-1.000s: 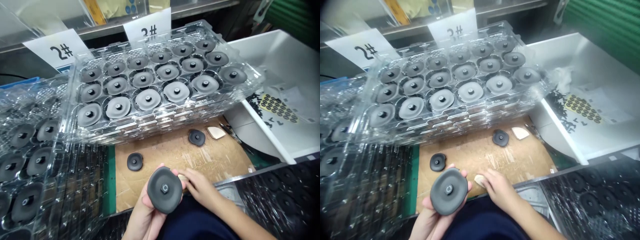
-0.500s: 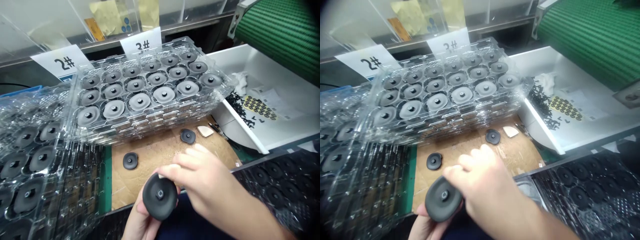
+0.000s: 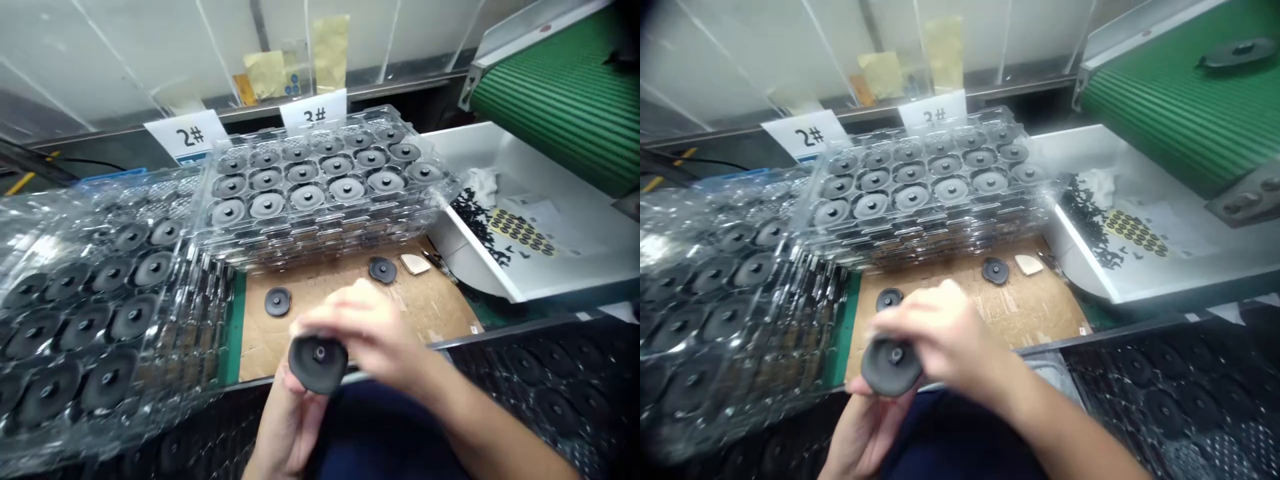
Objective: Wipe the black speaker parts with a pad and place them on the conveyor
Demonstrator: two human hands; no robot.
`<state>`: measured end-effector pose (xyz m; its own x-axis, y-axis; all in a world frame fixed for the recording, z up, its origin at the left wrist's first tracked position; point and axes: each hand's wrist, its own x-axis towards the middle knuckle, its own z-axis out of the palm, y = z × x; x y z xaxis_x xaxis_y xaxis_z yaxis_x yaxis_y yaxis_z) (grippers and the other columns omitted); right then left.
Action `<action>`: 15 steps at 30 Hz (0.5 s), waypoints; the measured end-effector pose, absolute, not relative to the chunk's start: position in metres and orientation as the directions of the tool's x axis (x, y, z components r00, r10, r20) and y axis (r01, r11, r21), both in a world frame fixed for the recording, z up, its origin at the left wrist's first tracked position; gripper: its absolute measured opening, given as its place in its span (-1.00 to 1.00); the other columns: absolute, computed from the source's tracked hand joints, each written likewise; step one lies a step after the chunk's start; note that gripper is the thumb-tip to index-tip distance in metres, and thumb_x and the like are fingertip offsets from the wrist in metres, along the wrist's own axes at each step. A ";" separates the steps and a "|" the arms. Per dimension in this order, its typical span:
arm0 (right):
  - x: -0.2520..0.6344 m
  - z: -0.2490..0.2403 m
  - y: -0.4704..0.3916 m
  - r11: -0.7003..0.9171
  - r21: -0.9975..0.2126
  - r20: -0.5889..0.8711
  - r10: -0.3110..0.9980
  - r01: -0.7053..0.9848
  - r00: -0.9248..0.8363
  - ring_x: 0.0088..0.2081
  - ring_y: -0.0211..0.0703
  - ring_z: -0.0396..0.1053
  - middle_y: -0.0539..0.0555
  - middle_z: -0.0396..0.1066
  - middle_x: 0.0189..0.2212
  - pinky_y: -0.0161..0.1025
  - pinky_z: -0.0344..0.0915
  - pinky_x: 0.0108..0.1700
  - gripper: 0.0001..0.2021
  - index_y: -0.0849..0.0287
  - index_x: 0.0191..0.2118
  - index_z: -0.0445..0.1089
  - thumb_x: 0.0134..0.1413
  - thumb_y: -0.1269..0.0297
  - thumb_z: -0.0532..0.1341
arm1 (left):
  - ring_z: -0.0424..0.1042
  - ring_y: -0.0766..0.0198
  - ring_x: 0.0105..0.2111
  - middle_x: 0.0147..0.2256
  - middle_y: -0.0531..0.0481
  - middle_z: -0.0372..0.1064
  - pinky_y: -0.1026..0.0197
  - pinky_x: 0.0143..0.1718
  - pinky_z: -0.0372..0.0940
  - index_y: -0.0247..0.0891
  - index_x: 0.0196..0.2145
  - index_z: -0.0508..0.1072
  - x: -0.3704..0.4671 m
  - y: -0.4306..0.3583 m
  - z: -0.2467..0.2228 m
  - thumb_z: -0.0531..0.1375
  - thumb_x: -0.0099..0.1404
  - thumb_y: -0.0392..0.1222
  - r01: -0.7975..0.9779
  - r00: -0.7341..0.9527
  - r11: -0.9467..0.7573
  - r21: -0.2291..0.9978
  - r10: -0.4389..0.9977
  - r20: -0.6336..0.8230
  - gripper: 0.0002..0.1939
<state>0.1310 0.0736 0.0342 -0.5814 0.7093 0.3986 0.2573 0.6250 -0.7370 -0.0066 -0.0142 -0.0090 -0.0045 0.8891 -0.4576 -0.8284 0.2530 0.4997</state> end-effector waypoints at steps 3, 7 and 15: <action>0.144 -0.012 0.075 0.383 -0.825 0.170 0.869 0.415 -0.464 -0.27 -0.18 0.40 0.04 0.46 -0.27 -0.23 0.29 -0.26 -0.78 0.06 -0.13 0.41 0.18 0.35 0.06 | 0.32 0.05 0.01 0.02 -0.04 0.36 0.09 0.09 0.15 -0.01 0.01 0.35 -0.015 -0.025 -0.010 0.27 0.03 -0.01 -0.873 0.017 0.224 0.434 0.902 -0.431 -0.46; 0.155 -0.071 0.056 0.325 -0.824 0.081 0.877 0.463 -0.473 -0.31 -0.09 0.44 0.07 0.49 -0.35 -0.16 0.35 -0.28 -0.80 0.10 -0.20 0.46 0.13 0.31 0.11 | 0.33 0.06 0.01 -0.01 -0.01 0.39 0.12 0.09 0.16 0.01 -0.03 0.39 -0.021 -0.031 -0.007 0.25 0.04 -0.03 -0.900 -0.009 0.172 0.401 0.912 -0.410 -0.52; 0.135 -0.004 0.055 0.206 -0.865 0.083 0.958 0.458 -0.274 -0.16 -0.16 0.39 0.07 0.43 -0.14 -0.26 0.34 -0.20 -0.76 0.10 -0.05 0.35 0.19 0.28 0.07 | 0.29 0.00 0.04 0.05 -0.11 0.31 0.03 0.12 0.11 -0.07 0.02 0.35 -0.014 -0.016 -0.007 0.27 0.02 -0.03 -0.849 0.003 0.232 0.475 0.900 -0.435 -0.44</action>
<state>0.1352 0.0547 -0.0040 -0.2743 0.9581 0.0831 0.4580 0.2061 -0.8647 -0.0142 -0.0159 -0.0074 0.0030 0.9003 -0.4353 -0.8488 0.2324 0.4749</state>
